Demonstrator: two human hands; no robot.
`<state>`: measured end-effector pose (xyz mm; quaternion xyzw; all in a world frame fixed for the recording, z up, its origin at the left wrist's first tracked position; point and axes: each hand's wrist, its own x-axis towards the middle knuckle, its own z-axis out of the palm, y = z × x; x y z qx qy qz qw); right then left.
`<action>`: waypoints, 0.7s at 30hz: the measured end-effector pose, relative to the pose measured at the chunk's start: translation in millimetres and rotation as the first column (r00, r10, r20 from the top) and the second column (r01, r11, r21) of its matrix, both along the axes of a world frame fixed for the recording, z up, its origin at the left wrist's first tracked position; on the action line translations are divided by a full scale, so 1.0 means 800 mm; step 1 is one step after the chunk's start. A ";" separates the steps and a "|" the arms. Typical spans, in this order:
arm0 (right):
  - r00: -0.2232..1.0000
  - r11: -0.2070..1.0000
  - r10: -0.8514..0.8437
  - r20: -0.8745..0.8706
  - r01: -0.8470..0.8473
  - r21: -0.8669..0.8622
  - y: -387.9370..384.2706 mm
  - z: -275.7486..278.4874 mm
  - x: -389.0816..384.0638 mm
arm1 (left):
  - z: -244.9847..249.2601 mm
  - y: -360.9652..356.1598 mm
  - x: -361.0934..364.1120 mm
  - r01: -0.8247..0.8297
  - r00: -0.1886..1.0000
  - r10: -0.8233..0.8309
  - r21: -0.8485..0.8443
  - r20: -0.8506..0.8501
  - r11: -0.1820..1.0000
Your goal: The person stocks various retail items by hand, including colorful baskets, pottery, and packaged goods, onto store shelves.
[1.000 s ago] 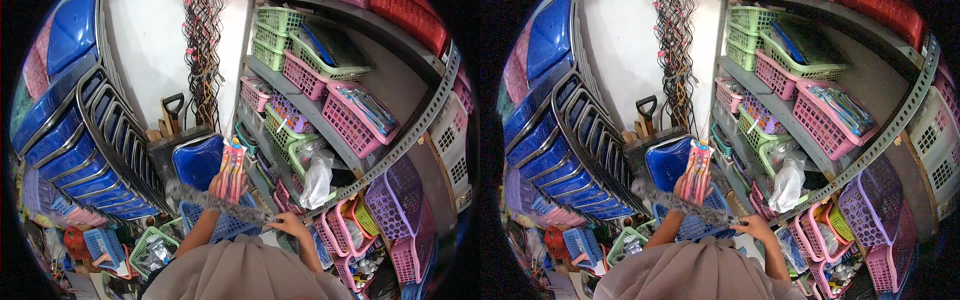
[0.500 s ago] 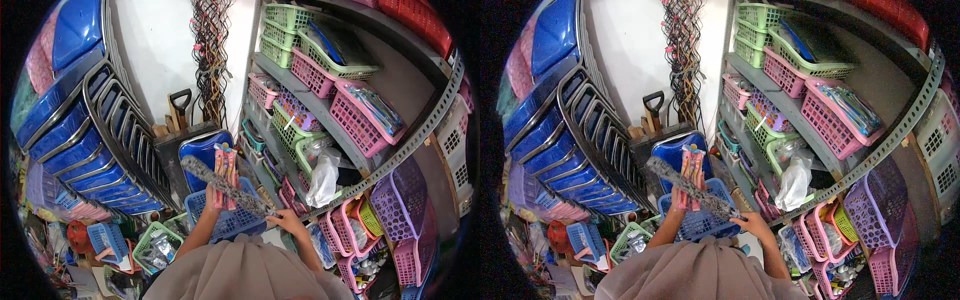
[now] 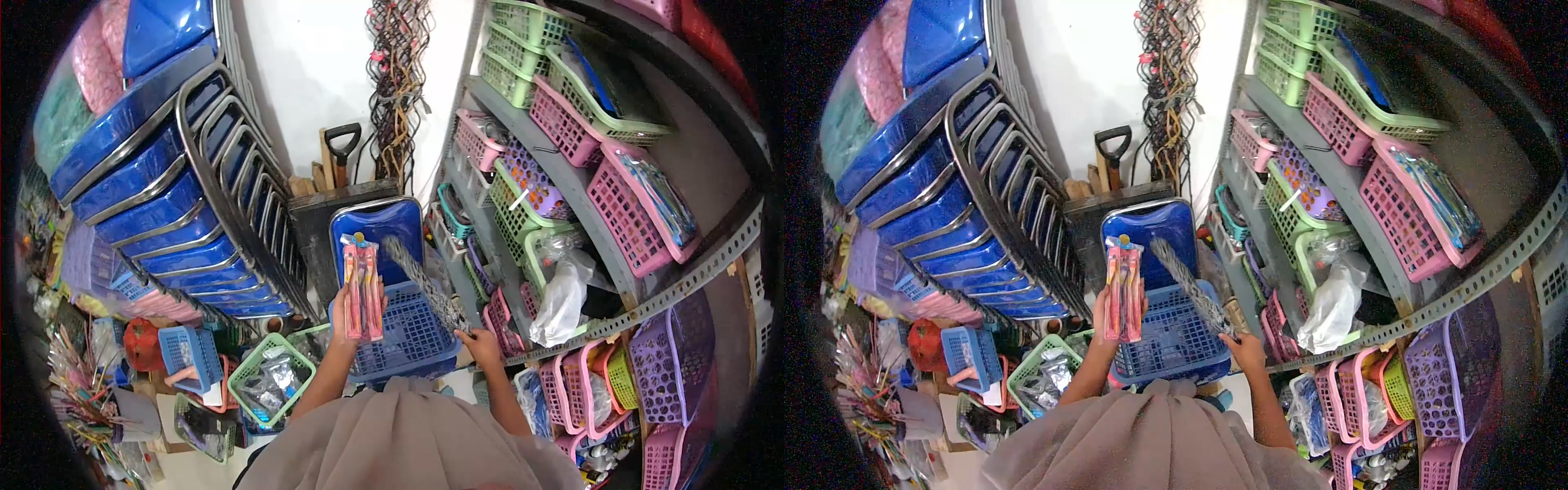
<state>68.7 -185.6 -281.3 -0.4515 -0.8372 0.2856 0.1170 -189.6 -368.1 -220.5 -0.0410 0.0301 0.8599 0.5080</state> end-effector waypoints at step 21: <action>0.827 0.972 0.163 0.538 -0.228 0.055 0.027 -0.187 0.004 | -0.023 -0.037 -0.001 -0.028 0.992 0.024 -0.024 -0.123 0.999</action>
